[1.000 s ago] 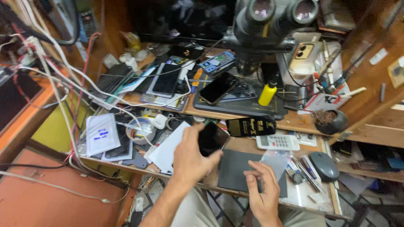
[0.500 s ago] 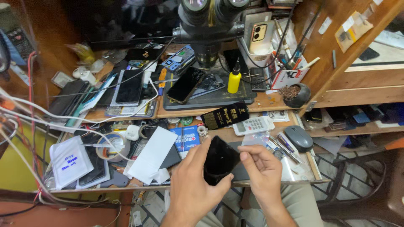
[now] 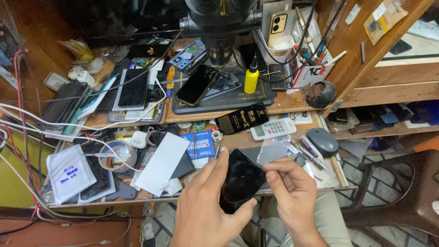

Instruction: The person handles a smartphone, peeling off a protective film and inspecting the screen. They then connect a charging cable to the device and test the display by swiping the screen. Finally, they pick up a phone case and examine it.

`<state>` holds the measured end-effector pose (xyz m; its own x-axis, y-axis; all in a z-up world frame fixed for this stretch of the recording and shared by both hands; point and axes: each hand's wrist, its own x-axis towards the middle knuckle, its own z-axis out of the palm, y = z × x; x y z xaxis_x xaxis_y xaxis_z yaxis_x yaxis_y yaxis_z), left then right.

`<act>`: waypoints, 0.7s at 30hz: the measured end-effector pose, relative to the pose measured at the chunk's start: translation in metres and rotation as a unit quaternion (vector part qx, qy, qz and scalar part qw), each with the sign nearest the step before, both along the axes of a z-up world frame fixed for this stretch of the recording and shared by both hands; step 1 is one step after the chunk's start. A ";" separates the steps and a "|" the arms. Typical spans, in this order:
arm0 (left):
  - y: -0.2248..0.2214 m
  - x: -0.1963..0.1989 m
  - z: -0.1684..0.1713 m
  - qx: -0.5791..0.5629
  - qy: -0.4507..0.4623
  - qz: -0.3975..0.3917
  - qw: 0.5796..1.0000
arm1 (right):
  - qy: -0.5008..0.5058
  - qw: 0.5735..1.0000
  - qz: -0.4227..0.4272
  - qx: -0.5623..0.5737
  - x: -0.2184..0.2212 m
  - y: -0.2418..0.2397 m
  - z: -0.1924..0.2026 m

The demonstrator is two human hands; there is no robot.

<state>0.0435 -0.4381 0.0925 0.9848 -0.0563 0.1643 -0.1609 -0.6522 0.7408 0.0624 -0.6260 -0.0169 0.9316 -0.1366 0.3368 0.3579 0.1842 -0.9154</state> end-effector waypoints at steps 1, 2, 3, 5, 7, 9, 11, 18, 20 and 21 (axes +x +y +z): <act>0.000 -0.001 0.000 -0.008 0.018 -0.004 1.000 | -0.001 1.000 -0.005 -0.003 -0.002 -0.001 0.001; 0.001 -0.001 0.000 -0.019 0.012 -0.013 1.000 | -0.003 1.000 -0.004 0.001 -0.004 -0.002 0.002; 0.001 -0.001 0.000 -0.029 0.005 -0.022 0.999 | -0.006 1.000 -0.002 0.004 -0.006 -0.003 0.003; 0.002 -0.002 -0.002 -0.050 -0.010 -0.036 0.998 | -0.010 1.000 0.000 0.009 -0.010 -0.006 0.004; 0.003 -0.003 -0.004 -0.070 -0.025 -0.046 0.996 | -0.011 1.000 0.001 0.012 -0.012 -0.009 0.005; 0.004 -0.004 -0.006 -0.078 -0.032 -0.058 0.995 | -0.017 1.000 -0.003 0.010 -0.014 -0.009 0.005; 0.004 -0.004 -0.007 -0.085 -0.025 -0.065 0.994 | -0.021 1.000 -0.006 0.006 -0.015 -0.010 0.005; 0.006 -0.008 -0.011 -0.090 -0.103 -0.086 0.987 | -0.051 0.998 -0.017 -0.013 -0.021 -0.015 0.005; 0.006 -0.009 -0.012 -0.087 -0.121 -0.085 0.985 | -0.067 0.997 -0.022 -0.022 -0.022 -0.015 0.005; 0.006 -0.010 -0.012 -0.087 -0.122 -0.083 0.985 | -0.065 0.997 -0.022 -0.019 -0.023 -0.015 0.005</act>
